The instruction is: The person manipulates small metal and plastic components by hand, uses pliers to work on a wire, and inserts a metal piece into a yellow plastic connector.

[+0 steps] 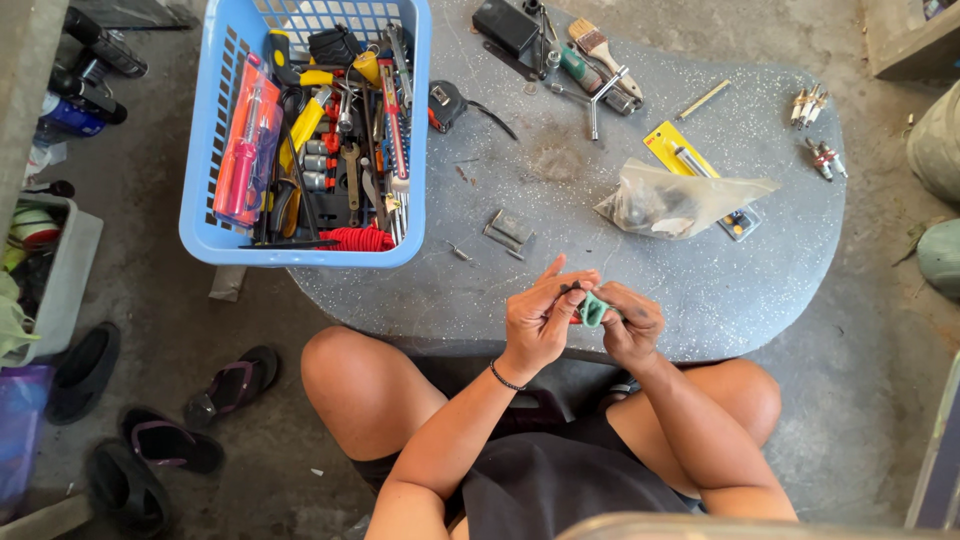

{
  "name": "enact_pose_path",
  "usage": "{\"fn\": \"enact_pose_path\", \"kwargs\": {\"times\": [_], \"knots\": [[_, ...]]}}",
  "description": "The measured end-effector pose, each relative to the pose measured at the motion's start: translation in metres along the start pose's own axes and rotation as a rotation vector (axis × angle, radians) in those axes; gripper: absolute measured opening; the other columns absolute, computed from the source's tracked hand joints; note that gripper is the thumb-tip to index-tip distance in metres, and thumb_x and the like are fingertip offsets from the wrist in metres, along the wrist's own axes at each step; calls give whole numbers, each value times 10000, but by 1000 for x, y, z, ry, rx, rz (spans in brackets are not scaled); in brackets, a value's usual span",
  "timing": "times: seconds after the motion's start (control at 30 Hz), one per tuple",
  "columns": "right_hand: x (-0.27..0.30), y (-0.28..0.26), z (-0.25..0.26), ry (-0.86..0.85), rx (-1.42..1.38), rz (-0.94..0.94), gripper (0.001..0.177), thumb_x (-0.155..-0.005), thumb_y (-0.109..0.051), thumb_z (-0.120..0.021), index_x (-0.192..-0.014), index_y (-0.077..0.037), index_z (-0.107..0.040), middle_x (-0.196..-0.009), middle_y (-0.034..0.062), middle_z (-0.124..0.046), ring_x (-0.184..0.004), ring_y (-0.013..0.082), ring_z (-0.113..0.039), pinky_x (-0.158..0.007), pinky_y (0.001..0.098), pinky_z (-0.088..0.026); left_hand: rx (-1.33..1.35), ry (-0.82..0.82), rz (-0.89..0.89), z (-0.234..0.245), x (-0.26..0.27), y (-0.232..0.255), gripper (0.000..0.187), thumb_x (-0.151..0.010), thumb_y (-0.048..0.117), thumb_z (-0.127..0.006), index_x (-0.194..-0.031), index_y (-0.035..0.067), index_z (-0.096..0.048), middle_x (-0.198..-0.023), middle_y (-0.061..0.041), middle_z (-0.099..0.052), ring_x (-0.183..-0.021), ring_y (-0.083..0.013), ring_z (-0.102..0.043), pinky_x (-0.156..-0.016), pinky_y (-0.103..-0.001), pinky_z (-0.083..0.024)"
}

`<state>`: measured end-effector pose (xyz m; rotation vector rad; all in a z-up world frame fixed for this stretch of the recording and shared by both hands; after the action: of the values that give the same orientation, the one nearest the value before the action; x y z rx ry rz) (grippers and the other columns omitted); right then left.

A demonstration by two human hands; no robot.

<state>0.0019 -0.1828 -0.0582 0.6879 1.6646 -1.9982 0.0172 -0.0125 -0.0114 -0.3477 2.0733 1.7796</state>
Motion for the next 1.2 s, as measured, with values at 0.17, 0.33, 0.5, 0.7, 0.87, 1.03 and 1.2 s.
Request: {"fn": "enact_pose_path", "kwargs": {"times": [0.17, 0.33, 0.5, 0.7, 0.87, 1.03, 1.2], "knots": [[58, 64, 21, 302, 48, -448, 346, -1105, -274, -580, -999, 22, -723, -831, 96, -692, -723, 144, -616, -638, 290, -483, -282, -16, -160, 7, -9, 11, 152, -1049, 173, -648, -1045, 59, -749, -1013, -61, -778, -998, -236, -714, -1041, -430, -486], [43, 103, 53, 550, -427, -533, 281, -1145, -255, -561, -1069, -7, -670, -908, 75, -677, -757, 173, -625, -670, 319, -491, -437, -30, 94, 24, -20, -30, 196, -989, 231, -668, -958, 70, -776, -721, -61, -705, -636, -217, -617, -573, -375, -476], [7, 81, 59, 732, -716, -775, 311, -1077, -350, -509, -1179, -75, -615, -982, 56, -699, -773, 211, -674, -697, 368, -572, -541, -140, 304, 20, -50, -107, 342, -981, 300, -708, -832, -6, -682, -692, -191, -642, -624, -351, -607, -603, -440, -478], [6, 82, 71, 731, -821, -799, 313, -1098, -374, -535, -1210, -93, -618, -1023, 51, -682, -805, 211, -646, -635, 329, -496, -895, -306, 305, 0, -93, -175, 321, -891, 344, -734, -827, 31, -703, -802, -209, -702, -786, -415, -683, -705, -514, -538], [8, 79, 73, 693, -769, -795, 276, -1106, -336, -540, -1190, -83, -609, -1023, 67, -677, -784, 213, -636, -627, 332, -488, -1046, -216, 205, -27, -145, -200, 352, -842, 399, -743, -907, 55, -707, -928, -180, -727, -897, -388, -710, -766, -493, -564], [8, 86, 75, 607, -685, -794, 289, -1126, -310, -538, -1173, -34, -609, -1001, 93, -668, -766, 231, -636, -615, 343, -497, -1114, -129, 483, -69, -214, -268, 440, -875, 417, -710, -1088, 37, -648, -1048, -181, -728, -968, -351, -736, -801, -463, -587], [8, 92, 83, 623, -646, -840, 328, -1111, -349, -540, -1193, -40, -612, -1006, 99, -675, -782, 234, -646, -610, 342, -501, -1105, -155, 558, -80, -230, -292, 269, -1015, 251, -526, -1115, 72, -699, -1126, -156, -762, -1058, -329, -752, -869, -456, -601]]}}
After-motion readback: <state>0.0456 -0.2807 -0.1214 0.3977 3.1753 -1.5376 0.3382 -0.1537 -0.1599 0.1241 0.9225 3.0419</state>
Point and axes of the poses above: each hand's wrist, its own x-axis away from the middle knuckle, its own z-axis out of the back of the hand, y = z × x, the point moved 1 cm from there along -x, towards the middle knuckle
